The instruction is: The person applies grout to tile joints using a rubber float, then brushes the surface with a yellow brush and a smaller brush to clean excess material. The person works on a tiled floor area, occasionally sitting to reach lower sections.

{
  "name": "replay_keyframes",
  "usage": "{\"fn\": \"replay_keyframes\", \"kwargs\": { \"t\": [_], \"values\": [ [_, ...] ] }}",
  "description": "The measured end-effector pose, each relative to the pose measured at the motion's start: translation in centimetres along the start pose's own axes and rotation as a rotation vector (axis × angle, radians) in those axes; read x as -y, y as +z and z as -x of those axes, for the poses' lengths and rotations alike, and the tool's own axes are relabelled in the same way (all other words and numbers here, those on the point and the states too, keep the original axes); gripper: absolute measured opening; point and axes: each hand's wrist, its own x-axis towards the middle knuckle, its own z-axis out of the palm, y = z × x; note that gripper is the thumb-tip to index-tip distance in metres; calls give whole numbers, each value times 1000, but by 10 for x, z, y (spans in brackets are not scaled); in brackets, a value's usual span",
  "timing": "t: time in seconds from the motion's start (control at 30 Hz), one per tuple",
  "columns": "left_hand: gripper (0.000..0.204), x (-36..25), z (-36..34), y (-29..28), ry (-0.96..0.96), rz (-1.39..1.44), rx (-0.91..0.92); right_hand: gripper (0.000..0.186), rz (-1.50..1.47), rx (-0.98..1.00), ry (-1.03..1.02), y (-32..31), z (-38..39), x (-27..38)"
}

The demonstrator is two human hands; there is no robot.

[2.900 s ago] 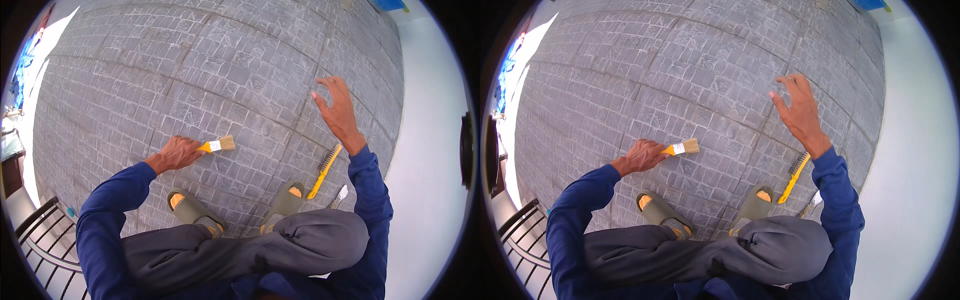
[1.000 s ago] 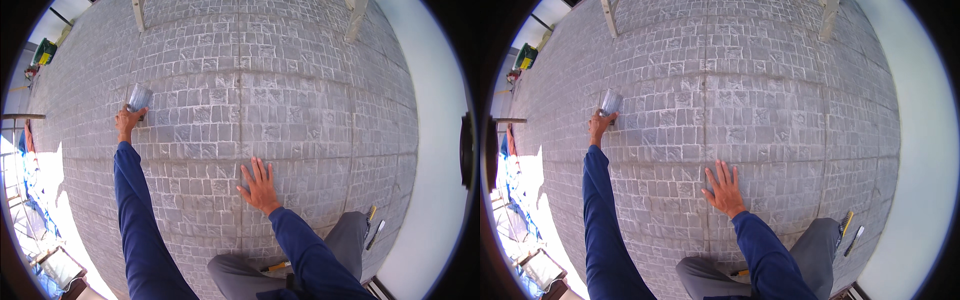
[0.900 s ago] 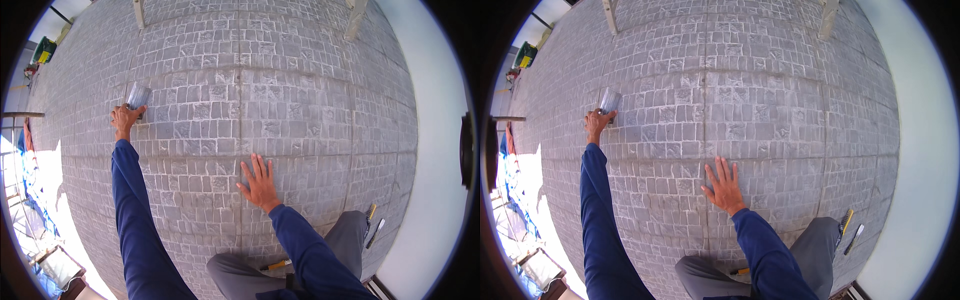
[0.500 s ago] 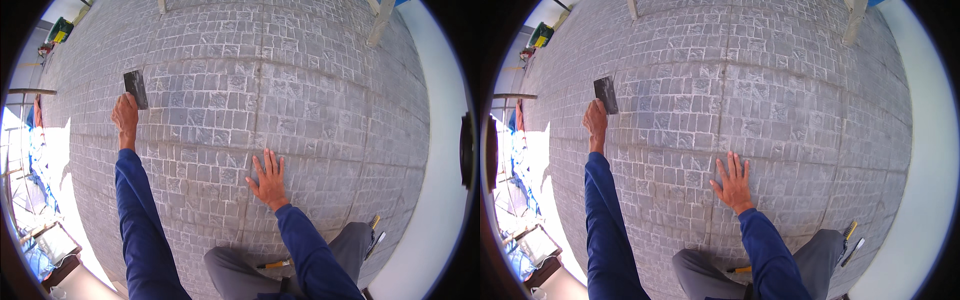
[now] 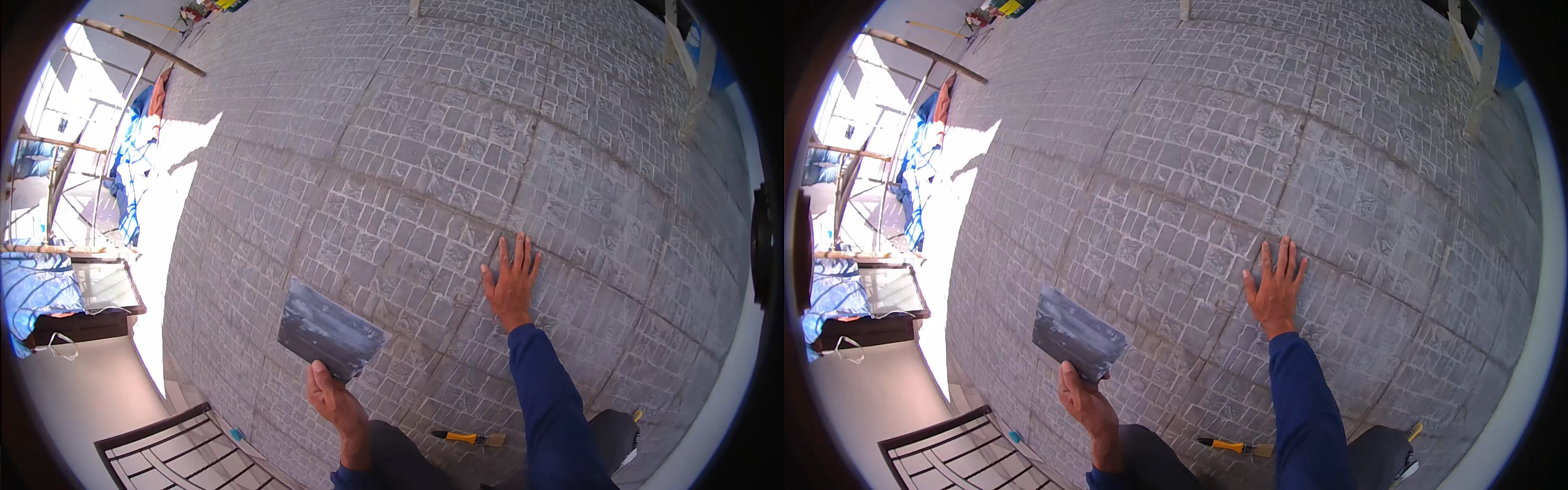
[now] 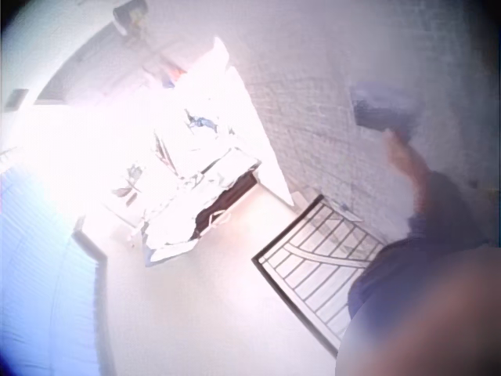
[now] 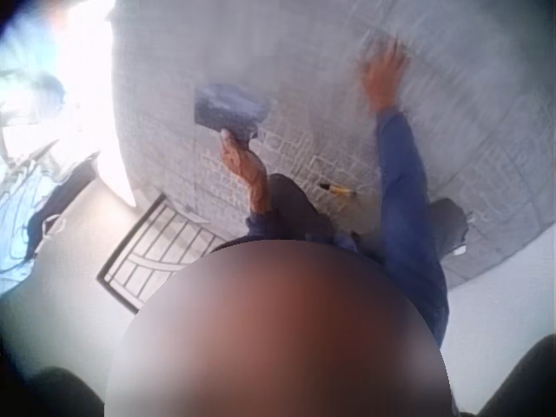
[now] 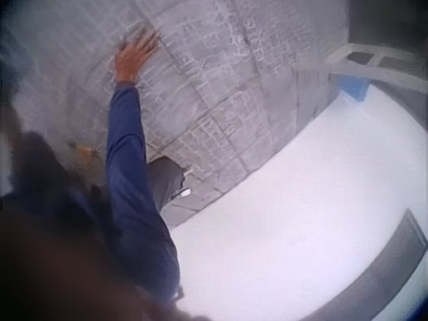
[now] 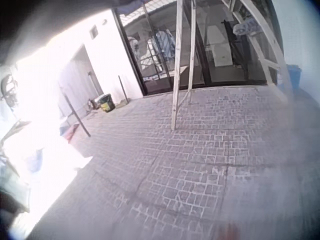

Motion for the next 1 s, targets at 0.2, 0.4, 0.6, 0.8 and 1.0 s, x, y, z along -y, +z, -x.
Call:
{"fn": "replay_keyframes", "kwargs": {
  "t": [0.2, 0.4, 0.6, 0.8, 1.0],
  "values": [
    [30, -69, 84, -98, -30, 182, -224, 66, 29, -149, -72, 21, 3, -10],
    [51, -114, 181, -173, 83, -231, -205, 78, -14, 77, -57, -2, 1, -18],
    [50, -121, 260, -232, 479, -820, -436, 98, -120, 241, -428, -159, -13, -60],
    [50, -153, 256, -209, 654, -935, 86, 66, -272, 50, -739, -372, 103, -86],
    [15, -120, 270, -37, 916, -1051, 1334, 90, -686, 3, -571, -409, 274, -149]
  ]
}}
